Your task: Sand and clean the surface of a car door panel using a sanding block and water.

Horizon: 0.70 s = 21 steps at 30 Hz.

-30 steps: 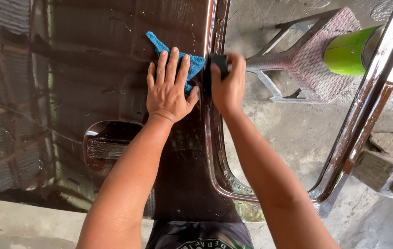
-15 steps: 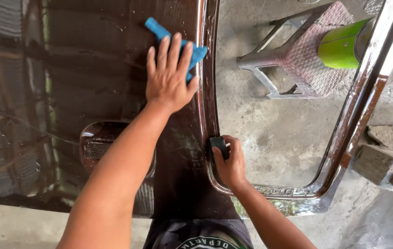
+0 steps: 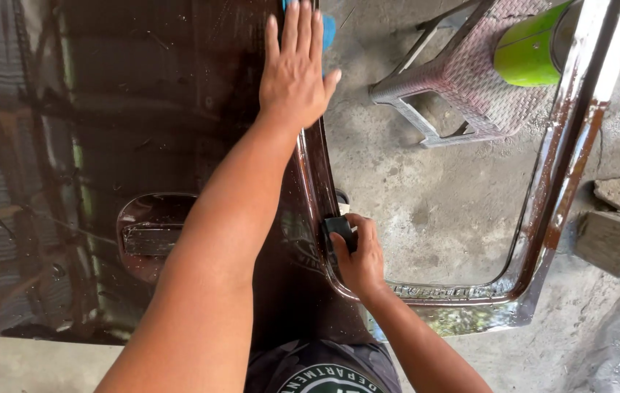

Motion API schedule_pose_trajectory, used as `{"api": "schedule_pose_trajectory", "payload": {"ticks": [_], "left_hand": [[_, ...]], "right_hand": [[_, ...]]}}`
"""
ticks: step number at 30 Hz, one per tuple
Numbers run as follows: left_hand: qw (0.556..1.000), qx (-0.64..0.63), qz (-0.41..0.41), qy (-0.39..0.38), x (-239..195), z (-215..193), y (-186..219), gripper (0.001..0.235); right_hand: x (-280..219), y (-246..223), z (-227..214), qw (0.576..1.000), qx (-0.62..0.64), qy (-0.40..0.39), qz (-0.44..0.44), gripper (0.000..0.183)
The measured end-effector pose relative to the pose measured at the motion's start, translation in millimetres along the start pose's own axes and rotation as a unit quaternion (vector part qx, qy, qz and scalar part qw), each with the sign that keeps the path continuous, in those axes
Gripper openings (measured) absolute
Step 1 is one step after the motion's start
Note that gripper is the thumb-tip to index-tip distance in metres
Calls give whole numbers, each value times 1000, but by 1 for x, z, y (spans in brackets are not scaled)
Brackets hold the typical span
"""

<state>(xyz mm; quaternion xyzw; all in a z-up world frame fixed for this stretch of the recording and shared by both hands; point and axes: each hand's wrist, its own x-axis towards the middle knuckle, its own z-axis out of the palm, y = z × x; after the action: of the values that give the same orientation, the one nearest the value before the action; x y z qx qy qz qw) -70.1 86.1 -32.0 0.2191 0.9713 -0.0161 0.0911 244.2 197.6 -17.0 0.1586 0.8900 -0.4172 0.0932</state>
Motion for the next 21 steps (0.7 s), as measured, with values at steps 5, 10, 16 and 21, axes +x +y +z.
{"api": "schedule_pose_trajectory", "payload": {"ticks": [5, 10, 16, 21], "left_hand": [[999, -10, 6, -39, -63, -5, 24, 88], [998, -36, 4, -54, -128, -8, 55, 91], [998, -35, -17, -55, -205, 6, 102, 92], [996, -71, -53, -19, -272, 39, 155, 90]], "right_hand": [[-23, 6, -6, 1000, 12, -11, 16, 41], [-36, 13, -13, 999, 30, -4, 37, 44], [-57, 29, -36, 996, 45, -35, 62, 47], [-86, 82, -73, 996, 64, -39, 38, 42]]}}
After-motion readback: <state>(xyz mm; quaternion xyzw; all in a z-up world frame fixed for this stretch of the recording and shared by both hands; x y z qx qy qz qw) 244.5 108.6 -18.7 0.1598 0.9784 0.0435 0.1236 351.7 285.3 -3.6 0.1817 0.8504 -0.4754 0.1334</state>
